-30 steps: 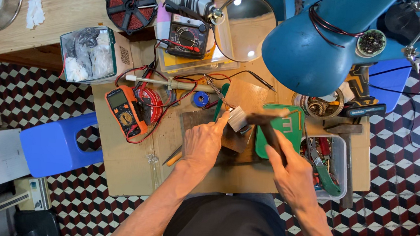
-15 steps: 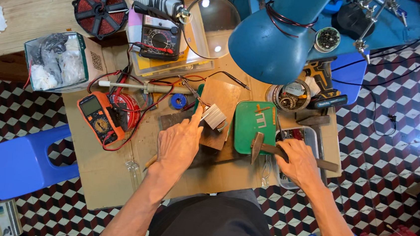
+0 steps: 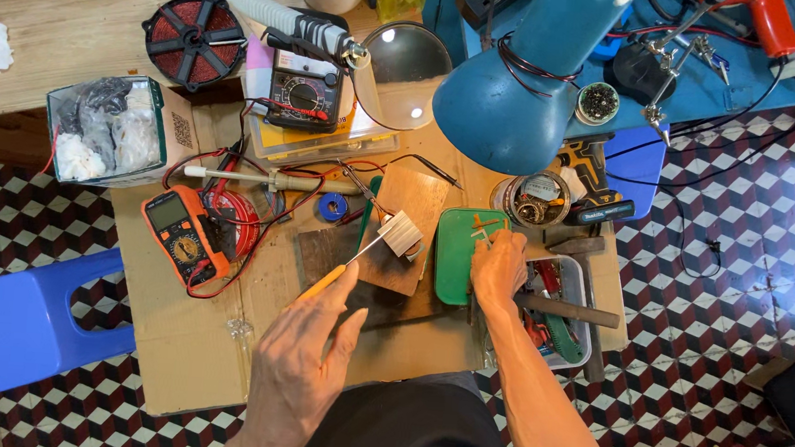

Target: The person repeatedly taps a small rectangular electrical component with a hammer while holding it on a wooden block. They rotate the component and continue tapping different sides, occasionally inspecting it between strikes.

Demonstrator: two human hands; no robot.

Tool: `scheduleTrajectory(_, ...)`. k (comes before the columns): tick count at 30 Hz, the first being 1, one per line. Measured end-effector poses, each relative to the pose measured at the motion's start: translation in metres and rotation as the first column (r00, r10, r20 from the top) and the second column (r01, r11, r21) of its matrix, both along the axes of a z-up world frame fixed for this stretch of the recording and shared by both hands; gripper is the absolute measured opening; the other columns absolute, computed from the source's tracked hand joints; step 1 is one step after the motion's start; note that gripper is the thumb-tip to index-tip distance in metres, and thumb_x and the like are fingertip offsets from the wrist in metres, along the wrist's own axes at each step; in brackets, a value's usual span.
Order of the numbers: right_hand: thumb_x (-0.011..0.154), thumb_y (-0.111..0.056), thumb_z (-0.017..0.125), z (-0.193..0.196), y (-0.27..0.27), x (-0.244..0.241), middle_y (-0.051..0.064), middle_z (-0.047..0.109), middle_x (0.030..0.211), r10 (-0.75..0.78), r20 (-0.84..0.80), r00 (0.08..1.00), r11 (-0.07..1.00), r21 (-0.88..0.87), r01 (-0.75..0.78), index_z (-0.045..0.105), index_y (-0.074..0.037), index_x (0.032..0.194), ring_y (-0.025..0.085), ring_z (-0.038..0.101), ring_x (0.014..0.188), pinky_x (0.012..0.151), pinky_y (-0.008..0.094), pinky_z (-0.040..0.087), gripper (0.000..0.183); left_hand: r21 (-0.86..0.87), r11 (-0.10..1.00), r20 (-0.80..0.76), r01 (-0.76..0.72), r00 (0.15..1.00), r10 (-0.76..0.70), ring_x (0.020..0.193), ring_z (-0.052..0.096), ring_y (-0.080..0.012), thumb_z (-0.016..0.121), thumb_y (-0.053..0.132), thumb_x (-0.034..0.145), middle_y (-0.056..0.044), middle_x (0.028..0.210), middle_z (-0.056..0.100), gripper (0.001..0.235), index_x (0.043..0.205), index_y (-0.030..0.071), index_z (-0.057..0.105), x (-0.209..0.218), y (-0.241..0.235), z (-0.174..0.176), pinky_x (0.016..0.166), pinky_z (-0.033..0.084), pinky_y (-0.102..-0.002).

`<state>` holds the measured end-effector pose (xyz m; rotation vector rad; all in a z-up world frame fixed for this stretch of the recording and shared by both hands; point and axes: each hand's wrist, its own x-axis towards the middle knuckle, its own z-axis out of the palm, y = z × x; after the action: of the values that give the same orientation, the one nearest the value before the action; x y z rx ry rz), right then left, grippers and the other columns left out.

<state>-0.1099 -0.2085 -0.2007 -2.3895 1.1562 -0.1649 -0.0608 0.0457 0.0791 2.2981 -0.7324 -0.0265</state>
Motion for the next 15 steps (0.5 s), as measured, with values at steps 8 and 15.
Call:
scheduleTrajectory(8,0.091,-0.017,0.076,0.088,0.001,-0.001,0.011,0.069,0.082,-0.055,0.108,0.993,0.884,0.467,-0.002,0.069,-0.001,0.1,0.028,0.064,0.075,0.067,0.041,0.052,0.02,-0.109,0.987,-0.233,0.117,0.962,-0.14,0.088,0.073,-0.026,0.073,0.011,0.091,-0.009,0.1,0.077,0.048,0.137,0.004,0.062,-0.023,-0.006,-0.01,0.079,0.056,-0.038)
scheduleTrajectory(15,0.092,-0.006,0.067,0.216,0.036,-0.059,0.002,0.07,0.094,0.27,0.492,0.828,0.757,0.422,-0.498,0.07,0.0,0.106,0.011,0.068,0.086,0.074,0.025,0.055,0.015,-0.375,0.925,-0.284,0.055,0.944,-0.171,0.096,0.073,-0.0275,0.072,0.008,0.092,-0.016,0.108,0.074,0.035,0.125,0.001,0.067,-0.013,-0.039,-0.035,0.081,0.058,-0.035)
